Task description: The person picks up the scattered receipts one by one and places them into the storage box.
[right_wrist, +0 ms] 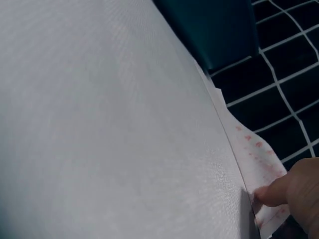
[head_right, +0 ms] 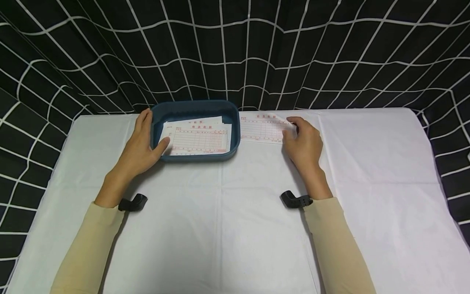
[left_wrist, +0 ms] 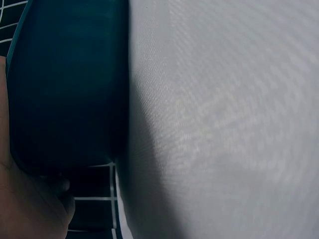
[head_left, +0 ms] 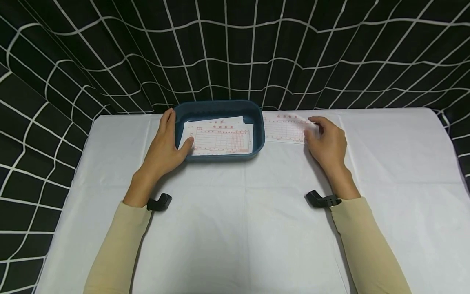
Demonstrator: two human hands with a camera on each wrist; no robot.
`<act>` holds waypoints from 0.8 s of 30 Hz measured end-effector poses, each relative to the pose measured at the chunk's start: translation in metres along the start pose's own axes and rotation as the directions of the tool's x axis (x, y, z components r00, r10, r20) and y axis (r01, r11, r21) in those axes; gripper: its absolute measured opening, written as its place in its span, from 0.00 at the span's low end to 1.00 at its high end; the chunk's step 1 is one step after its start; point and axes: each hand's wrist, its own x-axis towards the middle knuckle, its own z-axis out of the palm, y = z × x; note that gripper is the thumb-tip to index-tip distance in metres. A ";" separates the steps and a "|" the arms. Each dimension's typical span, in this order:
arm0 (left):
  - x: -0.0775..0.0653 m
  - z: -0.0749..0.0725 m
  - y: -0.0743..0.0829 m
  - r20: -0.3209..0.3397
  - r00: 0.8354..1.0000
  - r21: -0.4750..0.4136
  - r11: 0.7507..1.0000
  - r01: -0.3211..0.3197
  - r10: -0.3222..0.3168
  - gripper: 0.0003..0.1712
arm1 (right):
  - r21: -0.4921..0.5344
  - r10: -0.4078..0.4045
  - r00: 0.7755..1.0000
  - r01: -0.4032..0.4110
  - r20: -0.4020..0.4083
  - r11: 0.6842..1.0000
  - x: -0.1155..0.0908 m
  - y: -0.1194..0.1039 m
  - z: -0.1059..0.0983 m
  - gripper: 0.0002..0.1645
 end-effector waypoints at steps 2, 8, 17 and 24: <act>0.000 0.000 0.001 -0.001 1.000 0.001 1.000 0.001 -0.001 0.53 | 0.002 0.001 1.000 -0.001 -0.013 1.000 0.000 0.000 0.000 0.19; 0.000 -0.001 0.001 -0.003 1.000 0.000 1.000 0.000 0.000 0.53 | -0.009 0.013 1.000 -0.014 -0.011 1.000 0.001 0.001 -0.002 0.17; -0.001 0.000 0.001 -0.002 1.000 0.004 1.000 0.007 -0.007 0.53 | 0.007 0.015 1.000 -0.015 -0.002 1.000 0.003 0.002 -0.010 0.16; -0.001 0.000 0.002 -0.009 1.000 -0.001 1.000 -0.001 0.001 0.53 | 0.021 0.027 0.999 -0.028 0.044 0.999 0.006 0.000 -0.026 0.16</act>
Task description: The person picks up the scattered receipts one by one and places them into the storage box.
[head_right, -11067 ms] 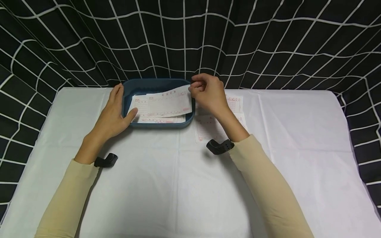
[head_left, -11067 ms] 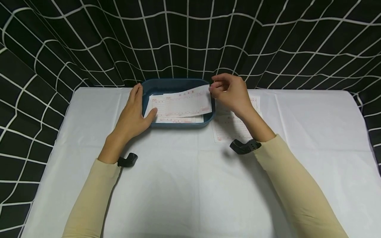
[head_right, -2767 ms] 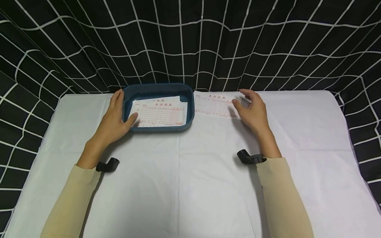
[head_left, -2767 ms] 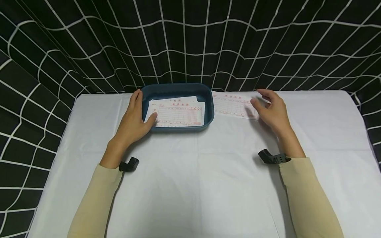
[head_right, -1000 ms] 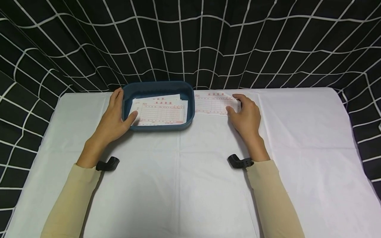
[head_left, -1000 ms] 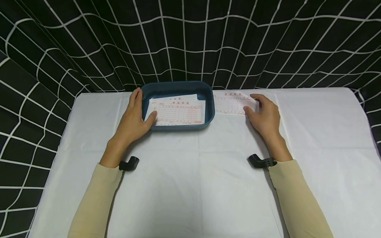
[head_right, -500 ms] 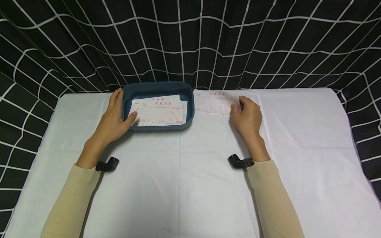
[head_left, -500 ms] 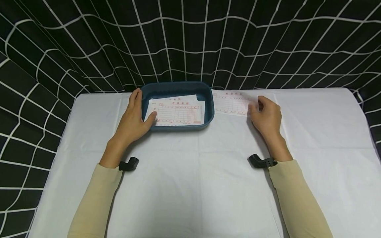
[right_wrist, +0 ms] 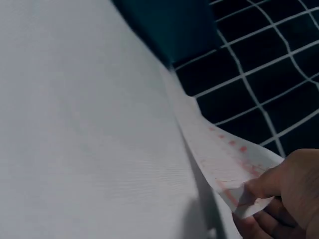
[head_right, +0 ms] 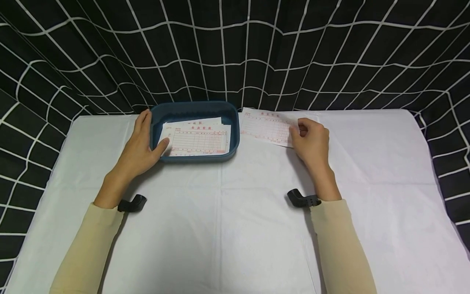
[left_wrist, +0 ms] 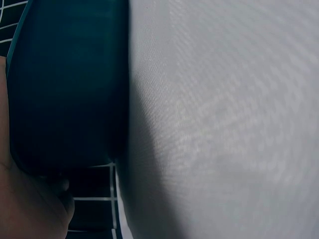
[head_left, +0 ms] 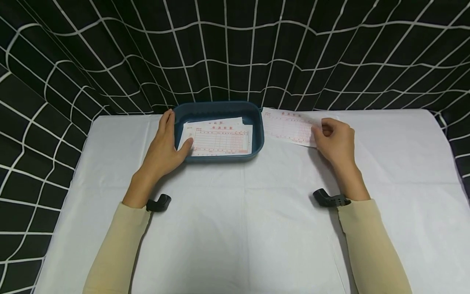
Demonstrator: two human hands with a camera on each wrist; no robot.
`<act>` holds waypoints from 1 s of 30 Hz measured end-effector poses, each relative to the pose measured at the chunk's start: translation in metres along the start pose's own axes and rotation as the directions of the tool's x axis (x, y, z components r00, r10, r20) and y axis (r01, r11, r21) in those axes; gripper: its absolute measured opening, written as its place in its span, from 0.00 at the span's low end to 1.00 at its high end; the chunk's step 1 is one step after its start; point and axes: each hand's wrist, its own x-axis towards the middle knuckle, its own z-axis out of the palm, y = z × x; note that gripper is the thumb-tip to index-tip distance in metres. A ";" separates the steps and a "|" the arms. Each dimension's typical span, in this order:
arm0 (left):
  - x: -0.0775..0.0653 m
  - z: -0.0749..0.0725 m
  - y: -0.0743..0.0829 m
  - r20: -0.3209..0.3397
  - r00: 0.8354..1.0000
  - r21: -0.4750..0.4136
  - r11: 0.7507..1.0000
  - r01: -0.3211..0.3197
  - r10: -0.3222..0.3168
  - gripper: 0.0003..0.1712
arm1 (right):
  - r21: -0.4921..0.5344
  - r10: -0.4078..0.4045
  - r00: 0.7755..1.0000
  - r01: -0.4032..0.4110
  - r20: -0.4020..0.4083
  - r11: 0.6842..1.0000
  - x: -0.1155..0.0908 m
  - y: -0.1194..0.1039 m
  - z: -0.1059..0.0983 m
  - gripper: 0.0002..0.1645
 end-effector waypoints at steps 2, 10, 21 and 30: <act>0.000 0.000 0.000 -0.001 1.000 0.000 1.000 0.000 0.000 0.53 | -0.001 -0.002 1.000 0.002 0.028 1.000 0.000 -0.002 -0.006 0.17; 0.000 0.000 0.000 0.009 1.000 -0.009 1.000 0.002 -0.002 0.53 | -0.004 0.033 0.994 -0.033 0.106 0.999 0.002 -0.005 -0.028 0.18; 0.001 0.001 0.000 0.016 1.000 -0.014 1.000 0.000 0.000 0.53 | 0.399 0.340 0.940 -0.313 0.004 0.862 0.009 -0.010 -0.051 0.07; 0.001 -0.001 -0.001 0.021 1.000 -0.011 1.000 0.018 -0.018 0.54 | 0.640 0.291 0.948 -0.304 0.128 0.706 0.005 -0.029 -0.040 0.08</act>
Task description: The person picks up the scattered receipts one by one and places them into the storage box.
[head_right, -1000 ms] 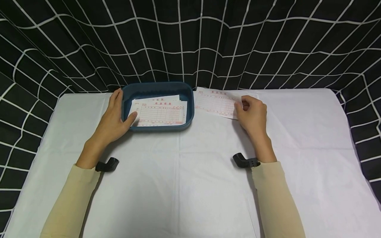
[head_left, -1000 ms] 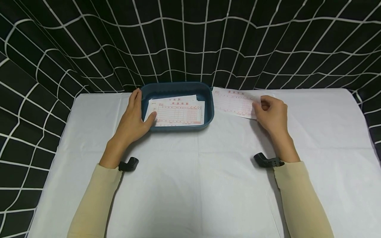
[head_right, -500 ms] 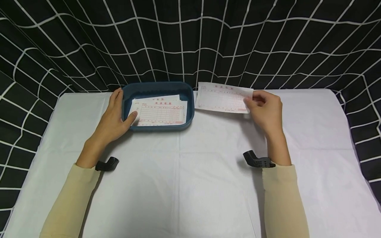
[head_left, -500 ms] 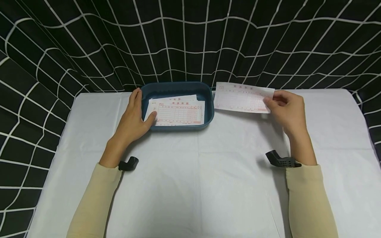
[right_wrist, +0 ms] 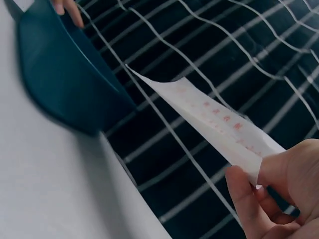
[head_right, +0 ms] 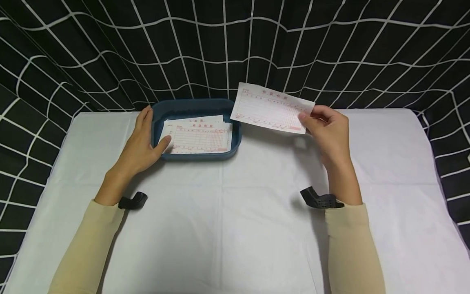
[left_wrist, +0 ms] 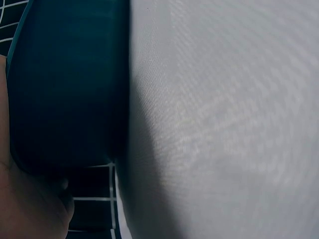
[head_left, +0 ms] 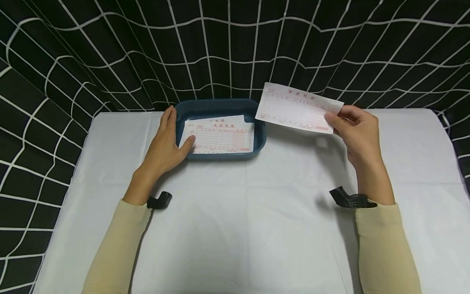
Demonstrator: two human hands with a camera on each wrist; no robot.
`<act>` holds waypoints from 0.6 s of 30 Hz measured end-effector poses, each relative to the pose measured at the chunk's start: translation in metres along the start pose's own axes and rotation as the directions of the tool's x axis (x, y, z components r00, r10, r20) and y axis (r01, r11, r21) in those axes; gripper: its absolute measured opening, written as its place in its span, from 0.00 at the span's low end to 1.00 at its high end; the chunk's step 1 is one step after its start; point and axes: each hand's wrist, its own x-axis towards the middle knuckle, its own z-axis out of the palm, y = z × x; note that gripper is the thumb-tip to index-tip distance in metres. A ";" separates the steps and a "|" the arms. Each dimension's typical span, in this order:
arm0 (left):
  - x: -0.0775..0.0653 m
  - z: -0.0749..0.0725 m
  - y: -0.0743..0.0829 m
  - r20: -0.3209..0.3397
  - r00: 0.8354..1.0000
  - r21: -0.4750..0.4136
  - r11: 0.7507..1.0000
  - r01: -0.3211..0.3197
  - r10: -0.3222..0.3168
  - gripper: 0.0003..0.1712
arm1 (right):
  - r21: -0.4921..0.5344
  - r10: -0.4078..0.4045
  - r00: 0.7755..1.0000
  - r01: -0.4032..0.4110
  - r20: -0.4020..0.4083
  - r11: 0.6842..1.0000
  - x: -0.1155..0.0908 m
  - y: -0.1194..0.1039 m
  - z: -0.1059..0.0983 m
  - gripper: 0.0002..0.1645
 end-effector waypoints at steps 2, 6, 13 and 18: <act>0.001 0.000 0.000 0.002 1.000 0.000 1.000 -0.003 0.003 0.54 | -0.022 -0.017 0.999 0.017 0.038 1.000 -0.002 -0.001 0.009 0.08; -0.001 -0.002 0.000 -0.010 1.000 0.012 1.000 -0.006 0.006 0.53 | -0.097 -0.043 0.990 0.056 0.131 0.994 -0.004 -0.004 0.033 0.07; -0.002 -0.001 0.000 -0.006 1.000 0.021 1.000 -0.015 0.015 0.53 | -0.243 -0.066 0.971 0.122 0.228 0.962 -0.004 -0.017 0.069 0.17; -0.001 0.001 0.003 -0.007 1.000 0.024 1.000 -0.017 0.017 0.53 | -0.293 -0.048 0.958 0.134 0.283 0.946 -0.002 -0.025 0.096 0.16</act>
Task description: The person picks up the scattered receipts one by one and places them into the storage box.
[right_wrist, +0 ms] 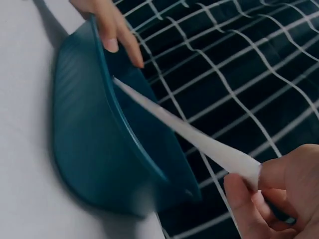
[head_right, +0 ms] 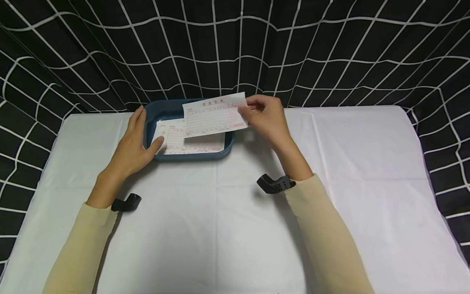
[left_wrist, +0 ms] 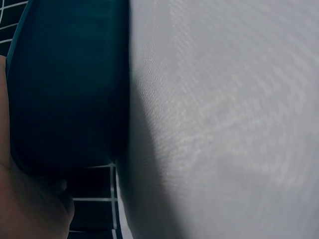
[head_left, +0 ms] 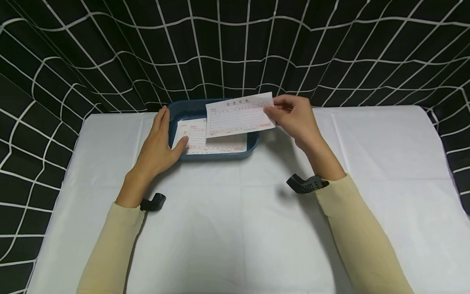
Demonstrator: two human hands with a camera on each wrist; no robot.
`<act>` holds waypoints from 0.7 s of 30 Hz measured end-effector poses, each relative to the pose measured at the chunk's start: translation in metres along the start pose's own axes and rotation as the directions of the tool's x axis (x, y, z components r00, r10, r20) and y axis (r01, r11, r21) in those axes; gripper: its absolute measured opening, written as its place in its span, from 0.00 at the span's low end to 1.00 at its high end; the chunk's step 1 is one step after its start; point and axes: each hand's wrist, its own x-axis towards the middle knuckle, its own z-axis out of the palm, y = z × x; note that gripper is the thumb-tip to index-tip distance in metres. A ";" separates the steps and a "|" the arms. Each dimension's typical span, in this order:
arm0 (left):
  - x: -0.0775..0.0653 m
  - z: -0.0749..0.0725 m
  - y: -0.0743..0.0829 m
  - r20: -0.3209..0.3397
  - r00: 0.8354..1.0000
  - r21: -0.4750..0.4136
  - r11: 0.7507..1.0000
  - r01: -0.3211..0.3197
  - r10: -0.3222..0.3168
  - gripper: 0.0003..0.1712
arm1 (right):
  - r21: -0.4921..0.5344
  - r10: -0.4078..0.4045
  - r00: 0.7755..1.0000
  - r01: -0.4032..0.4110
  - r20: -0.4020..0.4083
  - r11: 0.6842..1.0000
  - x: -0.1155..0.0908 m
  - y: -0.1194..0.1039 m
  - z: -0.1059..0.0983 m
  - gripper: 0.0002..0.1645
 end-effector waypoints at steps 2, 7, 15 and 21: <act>0.000 0.001 0.000 -0.001 1.000 -0.005 1.000 -0.003 0.003 0.53 | -0.026 0.006 1.000 -0.006 0.018 1.000 0.004 -0.006 0.009 0.15; 0.000 0.003 0.000 -0.003 1.000 -0.017 1.000 -0.003 0.003 0.53 | -0.093 0.019 0.999 -0.014 0.049 0.996 0.011 -0.019 0.030 0.13; 0.000 0.004 0.002 -0.004 1.000 -0.023 1.000 -0.013 0.012 0.54 | -0.195 -0.079 0.991 0.099 0.108 0.976 0.016 -0.026 0.059 0.16; 0.001 0.007 0.005 -0.004 1.000 -0.032 0.999 -0.012 0.012 0.54 | -0.214 -0.196 0.965 0.231 0.174 0.949 0.015 -0.031 0.057 0.35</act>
